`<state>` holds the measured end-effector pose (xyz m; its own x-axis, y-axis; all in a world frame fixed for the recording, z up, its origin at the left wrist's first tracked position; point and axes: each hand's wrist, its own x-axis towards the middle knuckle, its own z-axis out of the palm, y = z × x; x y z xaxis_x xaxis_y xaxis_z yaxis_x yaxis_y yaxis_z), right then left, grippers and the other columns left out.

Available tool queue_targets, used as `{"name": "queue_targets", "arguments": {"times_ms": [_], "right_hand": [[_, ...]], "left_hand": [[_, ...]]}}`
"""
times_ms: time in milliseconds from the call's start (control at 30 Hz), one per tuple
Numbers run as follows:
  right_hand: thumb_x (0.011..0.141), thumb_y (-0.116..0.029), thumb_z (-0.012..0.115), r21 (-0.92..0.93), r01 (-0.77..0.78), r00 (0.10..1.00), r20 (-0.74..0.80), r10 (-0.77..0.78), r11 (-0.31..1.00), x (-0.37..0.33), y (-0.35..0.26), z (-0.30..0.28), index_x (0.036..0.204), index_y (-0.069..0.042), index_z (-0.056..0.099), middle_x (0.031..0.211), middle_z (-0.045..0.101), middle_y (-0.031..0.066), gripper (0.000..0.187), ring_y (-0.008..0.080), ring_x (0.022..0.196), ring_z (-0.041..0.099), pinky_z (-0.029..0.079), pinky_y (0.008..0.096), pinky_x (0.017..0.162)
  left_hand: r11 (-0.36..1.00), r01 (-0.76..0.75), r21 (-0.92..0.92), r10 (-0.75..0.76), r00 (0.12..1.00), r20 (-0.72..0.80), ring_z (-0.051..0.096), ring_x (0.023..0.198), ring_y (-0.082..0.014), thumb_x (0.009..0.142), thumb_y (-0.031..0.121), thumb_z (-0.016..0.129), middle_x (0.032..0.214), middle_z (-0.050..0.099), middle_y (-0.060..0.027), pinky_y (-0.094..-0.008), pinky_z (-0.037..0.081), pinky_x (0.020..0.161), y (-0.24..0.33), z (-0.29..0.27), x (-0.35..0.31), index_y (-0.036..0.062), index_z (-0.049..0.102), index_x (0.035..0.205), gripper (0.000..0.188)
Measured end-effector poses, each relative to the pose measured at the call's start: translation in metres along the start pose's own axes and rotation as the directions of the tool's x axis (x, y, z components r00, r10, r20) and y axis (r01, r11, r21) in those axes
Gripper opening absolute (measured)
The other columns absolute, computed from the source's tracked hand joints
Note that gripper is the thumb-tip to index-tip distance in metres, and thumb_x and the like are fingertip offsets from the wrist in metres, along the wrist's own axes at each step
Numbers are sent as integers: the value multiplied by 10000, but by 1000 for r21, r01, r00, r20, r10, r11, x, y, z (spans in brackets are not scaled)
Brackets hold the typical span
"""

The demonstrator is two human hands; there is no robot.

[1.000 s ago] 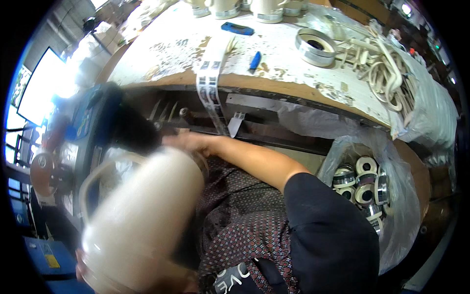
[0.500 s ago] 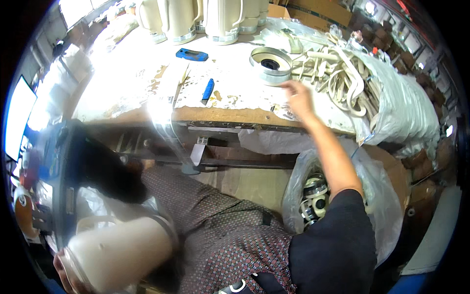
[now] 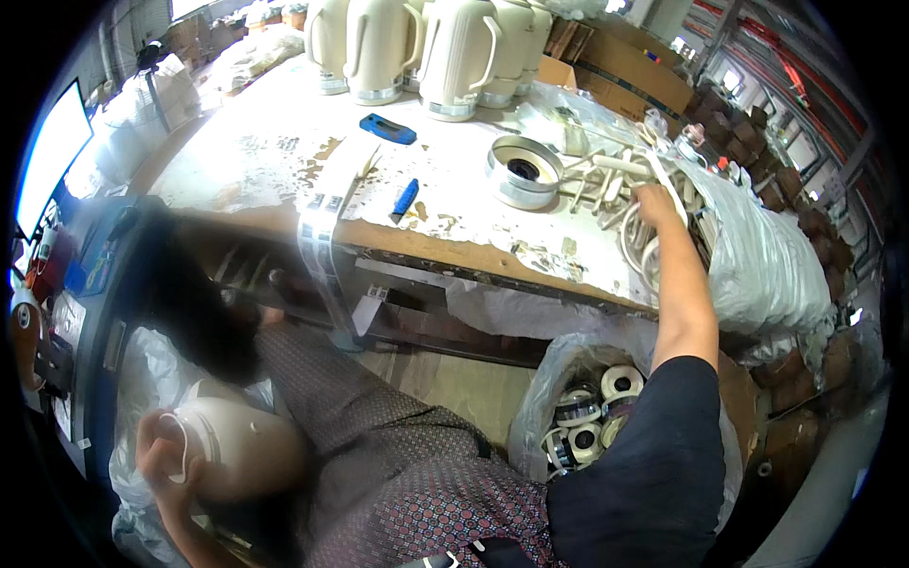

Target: The person assembles white plastic kettles by attaching handles and applying labels. They pick up a kettle body, attach a handle, apply a sticker label to the side, and then place a metal band around the base. The process is repeated for multiple units.

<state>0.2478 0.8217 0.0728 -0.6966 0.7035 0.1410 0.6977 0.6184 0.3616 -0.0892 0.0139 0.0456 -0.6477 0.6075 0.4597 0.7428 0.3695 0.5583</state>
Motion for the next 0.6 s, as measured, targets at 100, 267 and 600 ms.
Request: {"name": "queue_targets", "arguments": {"times_ms": [100, 267, 600], "right_hand": [[754, -192, 780, 684, -15, 942, -235, 239, 729, -6, 18, -40, 1058, -67, 667, 933, 685, 111, 348, 228, 877, 652, 500, 347, 782], [961, -125, 589, 816, 545, 738, -359, 571, -191, -36, -65, -105, 895, -37, 497, 705, 472, 4, 144, 115, 558, 437, 453, 284, 606], [945, -193, 594, 890, -439, 629, 209, -749, -120, -308, -467, -39, 961, -51, 563, 600, 470, -32, 147, 57, 499, 448, 359, 206, 463]], "left_hand": [[997, -14, -81, 9, 998, -65, 573, 1054, -356, 684, 331, 763, 1159, 580, -238, -442, 422, 940, -13, 2, -13, 21, 506, 650, 404], [989, -140, 53, 142, 989, -45, 578, 1045, -356, 709, 319, 786, 900, 646, -144, -468, 411, 955, -41, 18, -18, 38, 566, 683, 358], [999, -27, -27, 15, 922, -387, 613, 1085, -355, 632, 162, 864, 1190, 591, -235, -424, 480, 929, 6, 11, -64, 22, 504, 599, 388]]}}
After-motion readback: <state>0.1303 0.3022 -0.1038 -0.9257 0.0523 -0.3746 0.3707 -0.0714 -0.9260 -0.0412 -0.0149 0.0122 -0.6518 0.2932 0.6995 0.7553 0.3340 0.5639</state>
